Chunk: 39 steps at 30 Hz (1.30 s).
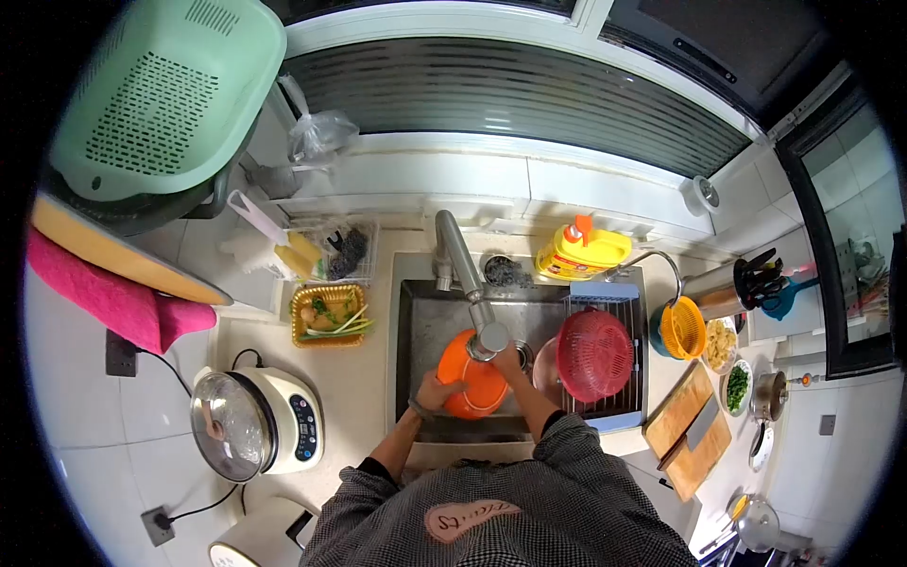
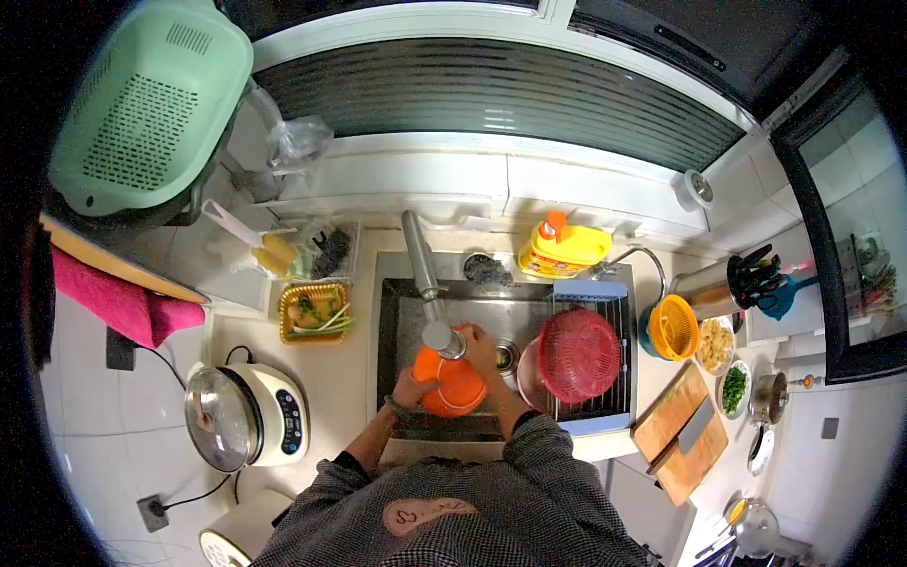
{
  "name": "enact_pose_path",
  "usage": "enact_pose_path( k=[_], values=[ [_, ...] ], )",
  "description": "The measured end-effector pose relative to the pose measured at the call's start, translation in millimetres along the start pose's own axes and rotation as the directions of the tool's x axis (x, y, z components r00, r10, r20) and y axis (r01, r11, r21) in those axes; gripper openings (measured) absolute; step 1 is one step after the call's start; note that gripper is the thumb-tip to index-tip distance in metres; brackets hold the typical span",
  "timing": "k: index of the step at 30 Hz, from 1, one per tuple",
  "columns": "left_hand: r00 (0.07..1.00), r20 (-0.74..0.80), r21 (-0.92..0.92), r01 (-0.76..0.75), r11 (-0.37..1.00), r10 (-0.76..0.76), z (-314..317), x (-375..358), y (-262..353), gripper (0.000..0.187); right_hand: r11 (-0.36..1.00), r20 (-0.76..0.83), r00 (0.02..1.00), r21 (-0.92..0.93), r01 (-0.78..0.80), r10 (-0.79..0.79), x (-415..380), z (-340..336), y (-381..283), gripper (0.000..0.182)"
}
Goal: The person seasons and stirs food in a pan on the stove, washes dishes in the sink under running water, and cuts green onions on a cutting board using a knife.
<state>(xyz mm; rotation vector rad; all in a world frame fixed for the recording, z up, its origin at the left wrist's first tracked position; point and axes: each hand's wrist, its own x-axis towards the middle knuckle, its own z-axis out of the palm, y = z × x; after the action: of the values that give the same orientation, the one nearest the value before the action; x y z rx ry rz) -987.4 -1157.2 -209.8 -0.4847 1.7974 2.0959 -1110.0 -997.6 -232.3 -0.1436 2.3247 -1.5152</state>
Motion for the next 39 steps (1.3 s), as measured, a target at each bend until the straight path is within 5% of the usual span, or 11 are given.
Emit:
enact_pose_path(
  k=[5,7,11,12,14,16,22,32,35,38,39],
  values=[
    [0.998,0.056,-0.415,0.016,0.910,0.008,-2,1,7,0.047,0.825,0.111,0.861,0.247,-0.508,0.496,-6,-35,43,0.051],
    [0.997,0.054,-0.581,0.074,0.811,-0.052,0,9,-2,0.045,0.381,0.461,0.748,0.659,-0.649,0.477,-25,-54,33,0.052],
    [0.973,-0.075,-0.631,0.124,0.766,-0.219,-2,53,-32,0.045,0.451,0.432,0.875,0.750,-0.484,0.220,-43,-75,8,0.045],
    [0.953,-0.249,-0.271,0.105,0.957,-0.175,-9,76,-58,0.046,0.496,0.399,0.896,0.748,-0.441,0.195,-44,-75,11,0.044],
    [0.923,-0.381,0.135,0.116,0.984,-0.056,-1,82,-46,0.047,0.543,0.358,0.919,0.744,-0.389,0.167,-48,-74,12,0.045],
    [0.812,-0.584,0.246,0.167,0.955,0.009,21,74,-24,0.043,0.626,0.269,0.954,0.723,-0.292,0.135,-54,-66,6,0.046],
    [0.736,-0.167,0.719,-0.365,0.592,0.656,53,41,-12,0.031,0.779,0.163,0.985,0.609,-0.152,0.065,-61,-48,3,0.044],
    [0.730,0.217,0.773,-0.534,0.342,0.648,59,48,-10,0.037,0.869,0.209,0.976,0.472,-0.151,0.057,-60,-40,11,0.049],
    [0.870,-0.141,0.445,-0.371,0.815,0.472,40,89,-50,0.041,0.855,0.249,0.962,0.469,-0.221,0.112,-67,-46,1,0.050],
    [0.870,-0.108,0.343,-0.421,0.840,0.480,39,83,-28,0.039,0.843,0.238,0.966,0.493,-0.213,0.105,-65,-43,-1,0.051],
    [0.811,0.026,0.609,-0.476,0.635,0.584,51,59,-3,0.038,0.842,0.239,0.965,0.495,-0.213,0.103,-61,-39,2,0.051]
  ],
)
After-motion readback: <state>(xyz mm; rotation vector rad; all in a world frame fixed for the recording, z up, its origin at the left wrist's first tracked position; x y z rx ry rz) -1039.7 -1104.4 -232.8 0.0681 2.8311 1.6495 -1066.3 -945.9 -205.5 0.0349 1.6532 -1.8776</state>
